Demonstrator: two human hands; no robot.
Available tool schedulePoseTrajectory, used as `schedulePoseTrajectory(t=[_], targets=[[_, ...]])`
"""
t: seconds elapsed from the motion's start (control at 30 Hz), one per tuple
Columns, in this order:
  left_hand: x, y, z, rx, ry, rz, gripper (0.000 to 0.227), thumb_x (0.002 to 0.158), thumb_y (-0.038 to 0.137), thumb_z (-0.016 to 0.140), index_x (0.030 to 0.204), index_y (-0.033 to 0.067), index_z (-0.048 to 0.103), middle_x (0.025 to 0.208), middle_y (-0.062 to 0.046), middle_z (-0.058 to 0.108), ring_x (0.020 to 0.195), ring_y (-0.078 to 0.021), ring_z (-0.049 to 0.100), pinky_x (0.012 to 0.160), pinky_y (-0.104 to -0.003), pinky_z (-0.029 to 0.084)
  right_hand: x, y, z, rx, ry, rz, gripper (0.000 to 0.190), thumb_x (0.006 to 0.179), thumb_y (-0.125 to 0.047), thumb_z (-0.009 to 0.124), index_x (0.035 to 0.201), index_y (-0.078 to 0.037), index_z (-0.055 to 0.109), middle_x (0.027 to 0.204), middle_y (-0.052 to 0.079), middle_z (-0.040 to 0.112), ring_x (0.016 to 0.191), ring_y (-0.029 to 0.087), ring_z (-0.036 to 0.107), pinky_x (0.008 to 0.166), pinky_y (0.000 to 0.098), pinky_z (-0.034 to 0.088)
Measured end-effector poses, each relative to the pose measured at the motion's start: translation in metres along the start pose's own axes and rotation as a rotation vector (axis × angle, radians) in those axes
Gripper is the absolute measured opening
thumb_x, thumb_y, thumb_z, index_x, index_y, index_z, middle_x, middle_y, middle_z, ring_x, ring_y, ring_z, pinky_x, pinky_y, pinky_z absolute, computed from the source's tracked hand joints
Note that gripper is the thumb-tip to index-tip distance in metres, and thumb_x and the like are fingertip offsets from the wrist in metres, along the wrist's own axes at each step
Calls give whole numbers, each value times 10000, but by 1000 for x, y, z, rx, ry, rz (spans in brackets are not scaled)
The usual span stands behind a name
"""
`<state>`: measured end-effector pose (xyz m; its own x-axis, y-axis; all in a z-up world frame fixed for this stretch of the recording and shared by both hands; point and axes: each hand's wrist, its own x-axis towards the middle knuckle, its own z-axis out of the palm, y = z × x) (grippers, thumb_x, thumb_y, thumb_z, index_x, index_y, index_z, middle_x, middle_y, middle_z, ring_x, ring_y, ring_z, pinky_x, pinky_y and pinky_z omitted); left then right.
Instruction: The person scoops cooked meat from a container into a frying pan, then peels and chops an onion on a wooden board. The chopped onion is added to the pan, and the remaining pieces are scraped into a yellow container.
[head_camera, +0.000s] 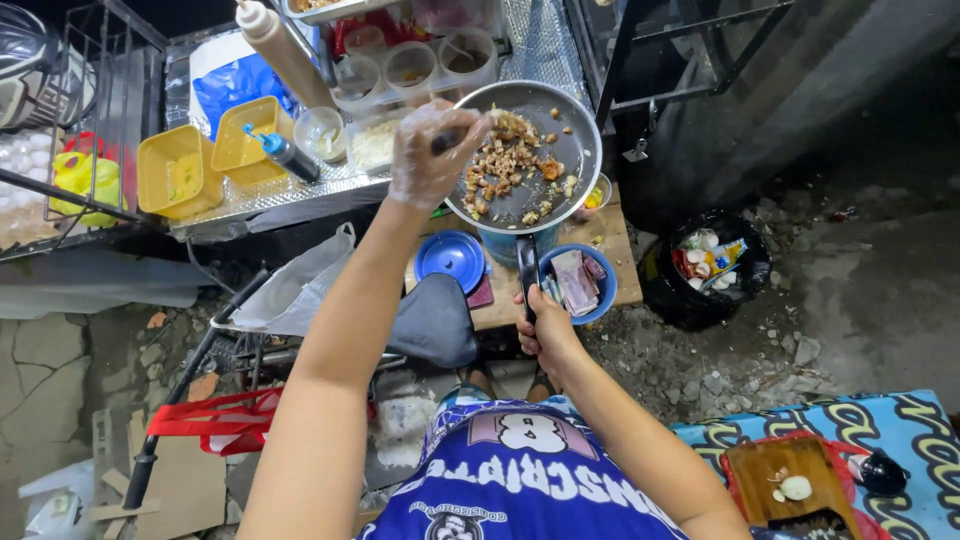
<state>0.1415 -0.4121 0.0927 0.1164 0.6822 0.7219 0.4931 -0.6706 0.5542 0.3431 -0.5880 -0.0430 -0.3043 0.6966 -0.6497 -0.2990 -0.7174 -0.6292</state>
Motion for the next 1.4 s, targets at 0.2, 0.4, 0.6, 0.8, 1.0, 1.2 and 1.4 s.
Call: schedulePoseTrajectory(t=[0.2, 0.4, 0.6, 0.8, 1.0, 1.2, 1.4], targets=[[-33, 27, 0, 124, -176, -35, 68, 914, 127, 800, 892, 84, 753, 752, -165, 692, 737, -379, 702, 687, -476, 553, 7, 7, -4, -1, -6, 18, 411, 1121, -499, 344, 1078, -124, 507, 575, -3, 292, 353, 139, 296, 365, 258, 236], [13, -2, 19, 149, -106, 102, 127, 950, 188, 782, 909, 70, 758, 781, -110, 731, 657, -216, 681, 572, -312, 557, 6, 8, -3, -8, 19, 35, 389, 1122, -486, 349, 1076, -130, 501, 563, 3, 288, 341, 152, 315, 364, 247, 230], [3, -18, 67, 35, 55, 294, 157, 910, 240, 839, 857, 144, 726, 721, -57, 715, 618, -259, 672, 629, -364, 547, -2, 2, -1, -27, 14, 27, 392, 1120, -481, 371, 1061, -123, 518, 577, 8, 314, 366, 137, 299, 360, 248, 232], [-43, 99, -24, 139, -332, 328, 148, 937, 278, 774, 915, 133, 756, 915, -69, 738, 724, -284, 690, 619, -402, 519, 7, 6, -6, -38, 9, 39, 405, 1123, -488, 346, 1058, -126, 513, 559, 12, 314, 351, 151, 339, 357, 235, 245], [-66, 89, -69, 303, -443, 27, 230, 1023, 353, 620, 1099, 178, 748, 804, -86, 626, 723, -362, 642, 641, -467, 519, 7, 3, -7, -40, 3, 31, 413, 1124, -486, 338, 1047, -122, 516, 565, 17, 317, 356, 144, 340, 357, 230, 250], [-36, 57, -71, 299, -321, -42, 262, 1035, 355, 633, 1113, 146, 771, 825, -147, 672, 767, -397, 677, 650, -507, 543, 3, 1, -4, -45, 24, 18, 419, 1125, -491, 338, 1051, -117, 512, 574, 8, 317, 365, 140, 350, 365, 230, 267], [-27, -62, -14, 409, -98, 181, 150, 973, 308, 685, 1057, 225, 779, 726, -78, 635, 671, -324, 683, 595, -446, 551, 10, 9, -12, -41, 54, 4, 430, 1113, -515, 364, 1046, -127, 537, 583, 10, 288, 366, 140, 307, 363, 230, 240]])
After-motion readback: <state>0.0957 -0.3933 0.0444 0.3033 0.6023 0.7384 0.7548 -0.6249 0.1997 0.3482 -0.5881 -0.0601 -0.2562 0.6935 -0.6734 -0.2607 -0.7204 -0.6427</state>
